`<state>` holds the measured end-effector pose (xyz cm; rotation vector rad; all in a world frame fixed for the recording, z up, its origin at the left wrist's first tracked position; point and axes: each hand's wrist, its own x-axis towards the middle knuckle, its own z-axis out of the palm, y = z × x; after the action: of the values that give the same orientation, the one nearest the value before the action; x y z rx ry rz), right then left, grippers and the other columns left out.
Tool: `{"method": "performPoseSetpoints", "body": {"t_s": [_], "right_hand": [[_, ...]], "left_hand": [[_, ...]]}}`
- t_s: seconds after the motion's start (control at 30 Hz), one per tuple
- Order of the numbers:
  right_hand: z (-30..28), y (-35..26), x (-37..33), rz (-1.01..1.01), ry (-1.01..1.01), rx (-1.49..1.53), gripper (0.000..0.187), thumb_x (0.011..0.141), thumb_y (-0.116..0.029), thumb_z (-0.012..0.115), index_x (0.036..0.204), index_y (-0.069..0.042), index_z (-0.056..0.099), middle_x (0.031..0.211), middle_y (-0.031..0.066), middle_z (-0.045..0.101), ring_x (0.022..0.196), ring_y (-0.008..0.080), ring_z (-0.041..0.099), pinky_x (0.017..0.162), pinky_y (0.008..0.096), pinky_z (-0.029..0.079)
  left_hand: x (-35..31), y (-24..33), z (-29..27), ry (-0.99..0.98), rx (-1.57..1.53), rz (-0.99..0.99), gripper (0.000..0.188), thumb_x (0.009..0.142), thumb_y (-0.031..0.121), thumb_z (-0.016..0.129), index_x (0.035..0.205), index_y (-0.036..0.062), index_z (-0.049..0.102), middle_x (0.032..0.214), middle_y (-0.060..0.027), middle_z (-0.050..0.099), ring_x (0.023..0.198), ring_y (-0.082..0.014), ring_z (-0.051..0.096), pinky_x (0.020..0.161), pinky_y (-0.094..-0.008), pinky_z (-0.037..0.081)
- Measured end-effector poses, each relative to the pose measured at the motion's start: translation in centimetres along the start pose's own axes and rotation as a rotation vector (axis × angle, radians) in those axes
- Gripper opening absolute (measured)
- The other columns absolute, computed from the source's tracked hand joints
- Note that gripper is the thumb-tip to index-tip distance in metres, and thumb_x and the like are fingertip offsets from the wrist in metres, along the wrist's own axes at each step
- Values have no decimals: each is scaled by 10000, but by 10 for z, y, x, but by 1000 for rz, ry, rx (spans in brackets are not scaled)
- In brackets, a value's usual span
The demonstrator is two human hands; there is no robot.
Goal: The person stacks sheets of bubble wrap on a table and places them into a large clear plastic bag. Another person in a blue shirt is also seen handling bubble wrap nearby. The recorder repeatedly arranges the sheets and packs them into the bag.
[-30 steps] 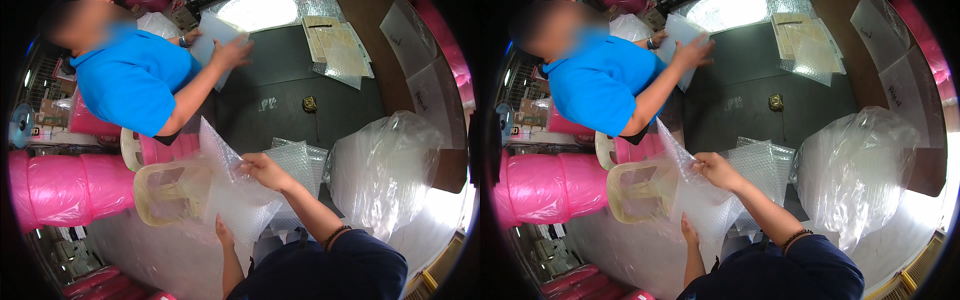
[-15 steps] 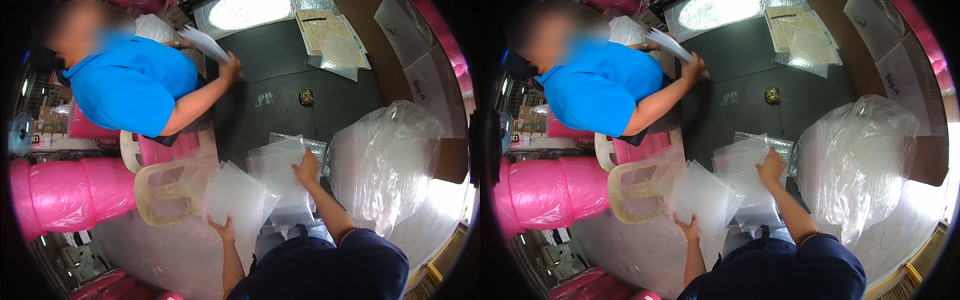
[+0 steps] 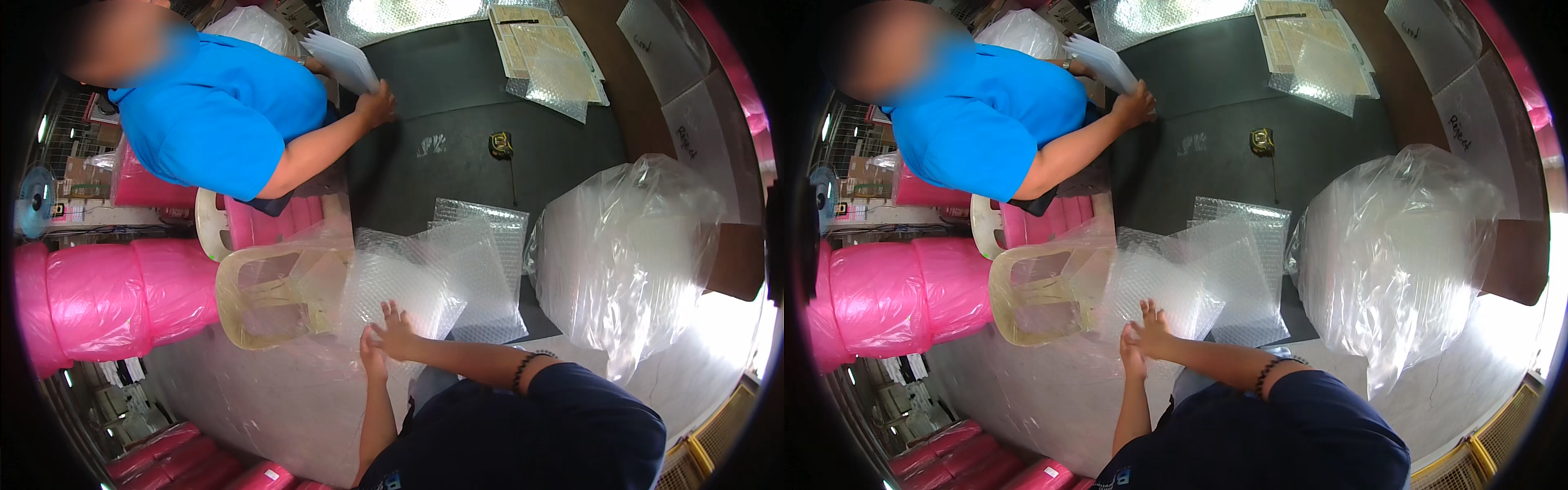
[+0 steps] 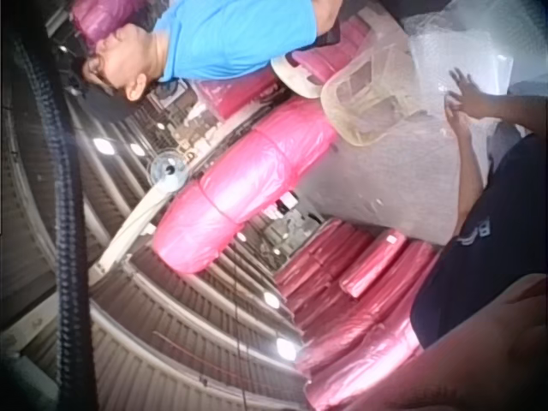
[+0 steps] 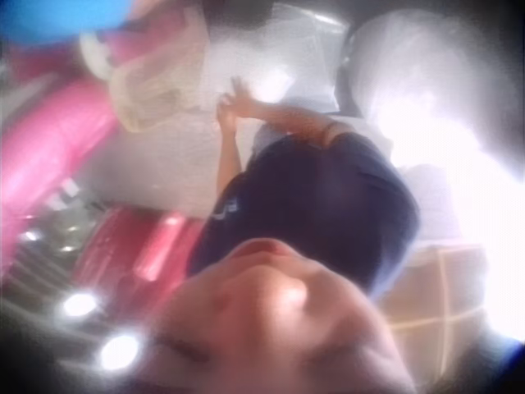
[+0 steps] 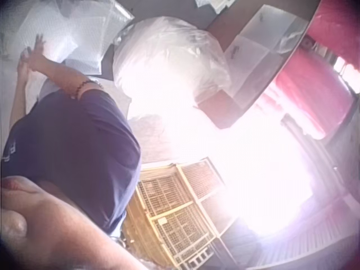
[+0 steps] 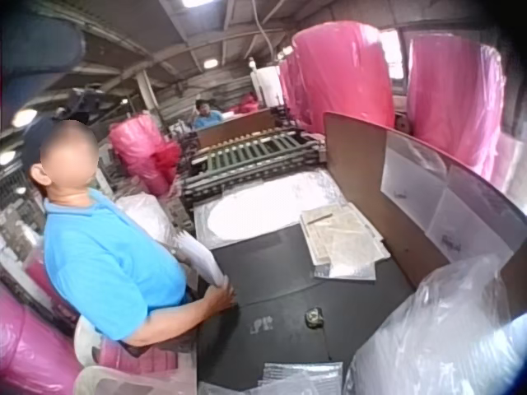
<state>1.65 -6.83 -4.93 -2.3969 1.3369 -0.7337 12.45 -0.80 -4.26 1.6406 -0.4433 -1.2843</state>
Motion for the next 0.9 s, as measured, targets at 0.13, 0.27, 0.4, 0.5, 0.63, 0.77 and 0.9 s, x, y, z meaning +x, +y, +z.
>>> {"method": "performPoseSetpoints", "body": {"t_s": [0.13,0.27,0.4,0.5,0.63,0.77,0.9], "right_hand": [[-10,34,-20,-71,-473,401,423,851,-251,540,1247,-115,485,1339,235,365,1051,389,526,840,426,439],[-62,86,-12,430,-16,678,374,785,-138,554,1152,-77,520,1170,154,509,1087,320,471,938,402,351],[-114,132,-19,877,-127,-116,719,667,-225,724,1274,-48,383,1130,147,491,1147,315,403,921,426,351],[-128,148,-34,913,-214,-184,771,614,-267,773,1238,-26,389,1082,139,496,1132,314,428,862,428,398],[-136,154,-55,1098,-346,-118,616,589,-260,793,1072,-21,495,1025,156,546,1019,328,530,750,423,460],[-155,160,-65,1019,-312,-29,426,628,-225,770,903,10,546,902,196,597,904,327,589,746,400,477],[-195,164,-62,931,312,338,296,693,-137,705,885,26,549,888,172,616,899,292,593,793,350,473]], "left_hand": [[-11,-25,-8,276,278,-105,467,819,283,648,1127,-12,458,1104,-121,494,1029,-190,456,908,-316,364],[-4,-33,-3,365,355,-5,507,772,270,709,1110,-4,449,1100,-138,473,1037,-210,439,914,-324,355],[10,-25,-5,355,362,54,637,740,260,736,1196,-3,378,1198,-167,408,1130,-233,374,977,-354,295],[21,-16,-8,367,348,232,707,737,215,730,1268,10,310,1263,-169,371,1204,-255,321,1031,-386,234],[24,6,-29,86,449,285,725,743,132,698,1327,45,279,1322,-151,353,1273,-290,252,1070,-415,170],[32,4,-54,-97,427,234,640,749,82,665,1313,105,365,1334,-121,365,1251,-290,276,1057,-402,198],[35,9,-57,-222,524,219,586,745,72,654,1283,148,435,1314,-114,399,1218,-290,313,1045,-388,226]]}}
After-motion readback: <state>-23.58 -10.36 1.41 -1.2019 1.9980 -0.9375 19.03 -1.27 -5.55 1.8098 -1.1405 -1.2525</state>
